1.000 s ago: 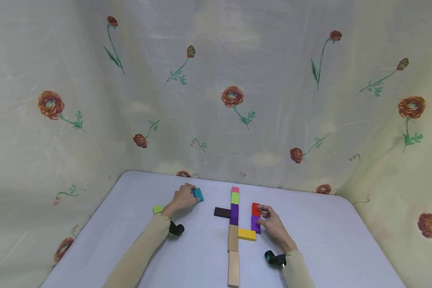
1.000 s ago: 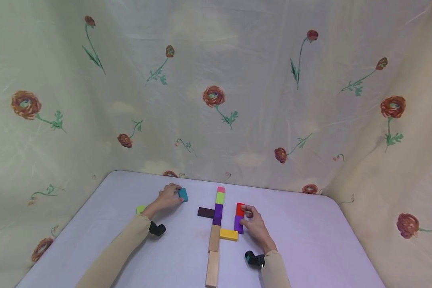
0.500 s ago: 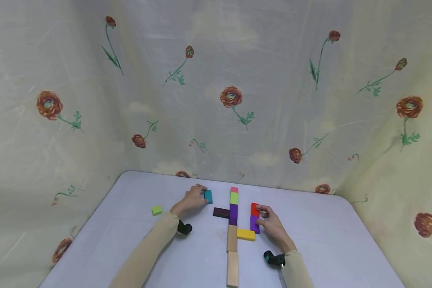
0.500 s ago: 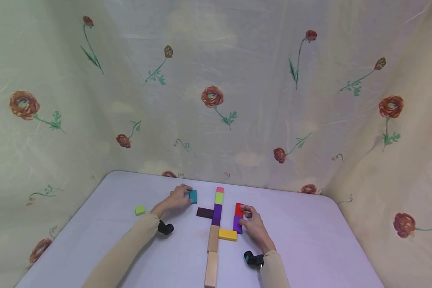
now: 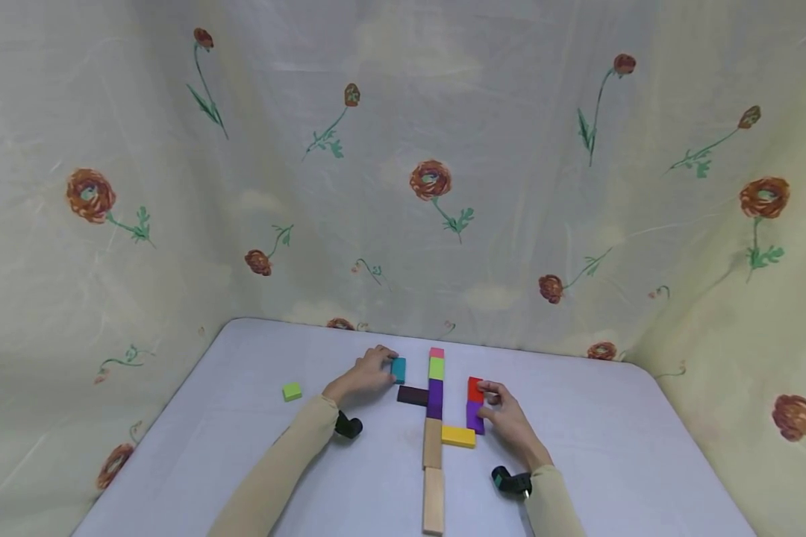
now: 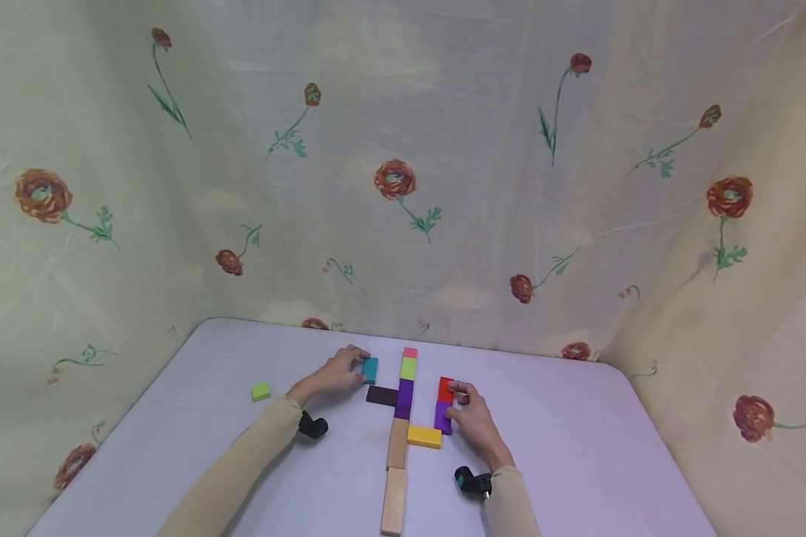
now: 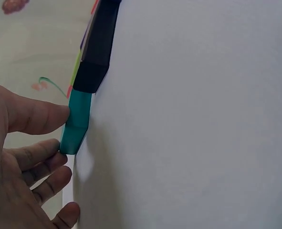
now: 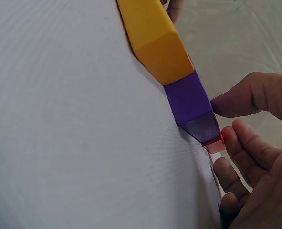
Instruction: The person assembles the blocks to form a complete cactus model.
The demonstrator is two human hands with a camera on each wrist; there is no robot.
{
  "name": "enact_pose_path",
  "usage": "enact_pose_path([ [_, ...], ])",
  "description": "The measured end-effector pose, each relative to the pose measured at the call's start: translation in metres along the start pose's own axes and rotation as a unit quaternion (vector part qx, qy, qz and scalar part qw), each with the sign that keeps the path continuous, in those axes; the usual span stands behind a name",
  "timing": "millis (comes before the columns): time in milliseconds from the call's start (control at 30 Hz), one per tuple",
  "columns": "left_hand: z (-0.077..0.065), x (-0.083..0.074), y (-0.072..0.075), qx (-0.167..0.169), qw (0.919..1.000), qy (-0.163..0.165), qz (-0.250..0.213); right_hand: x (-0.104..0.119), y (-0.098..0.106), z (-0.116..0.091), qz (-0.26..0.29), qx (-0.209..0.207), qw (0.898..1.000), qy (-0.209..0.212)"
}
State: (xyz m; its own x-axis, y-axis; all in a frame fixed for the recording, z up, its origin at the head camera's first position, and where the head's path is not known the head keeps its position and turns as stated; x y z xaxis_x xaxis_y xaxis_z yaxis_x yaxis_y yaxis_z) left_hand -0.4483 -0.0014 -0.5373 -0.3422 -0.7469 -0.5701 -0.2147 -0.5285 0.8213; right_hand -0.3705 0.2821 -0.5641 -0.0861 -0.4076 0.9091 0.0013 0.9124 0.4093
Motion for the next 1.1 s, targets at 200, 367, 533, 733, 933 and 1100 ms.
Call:
enact_pose_path([
  [200,-0.0008,-0.0029,-0.0032,0.013,0.9999,0.002,-0.001,0.0005,-0.0007,0.0003,-0.006,-0.002,1.000,0.005],
  [367,-0.0006,-0.0033,-0.0041,0.017,0.9998,-0.007,0.002,0.0017,-0.0006,-0.0003,-0.009,-0.001,1.000,0.009],
  [533,-0.0011,-0.0037,-0.0039,0.021,0.9997,-0.015,0.000,0.0018,0.0000,-0.0006,-0.010,0.001,1.000,0.007],
  [733,-0.0012,-0.0045,-0.0027,0.023,0.9996,-0.018,-0.003,0.0025,-0.0001,0.0005,-0.007,0.003,1.000,0.007],
  [933,-0.0005,-0.0030,-0.0031,0.021,0.9994,-0.029,-0.002,0.0027,0.0000,0.0008,-0.004,0.002,1.000,0.009],
  [1100,0.0002,-0.0007,-0.0053,0.026,0.9993,-0.026,0.002,0.0022,-0.0008,0.0008,-0.003,0.003,1.000,0.003],
])
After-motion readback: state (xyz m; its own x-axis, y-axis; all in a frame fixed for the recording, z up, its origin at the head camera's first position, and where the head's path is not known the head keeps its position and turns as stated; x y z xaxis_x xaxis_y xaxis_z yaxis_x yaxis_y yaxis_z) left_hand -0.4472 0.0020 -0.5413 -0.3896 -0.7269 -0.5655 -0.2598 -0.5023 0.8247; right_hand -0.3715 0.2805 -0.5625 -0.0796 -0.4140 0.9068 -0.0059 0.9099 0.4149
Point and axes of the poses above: each hand's wrist, its own z-axis towards the middle knuckle, its own y-axis out of the back of the hand, x = y × z, the point moved 5 cm from there along z, towards the middle knuckle, and after that the axes turned 4 degrees about z, right-handed, at the moved point
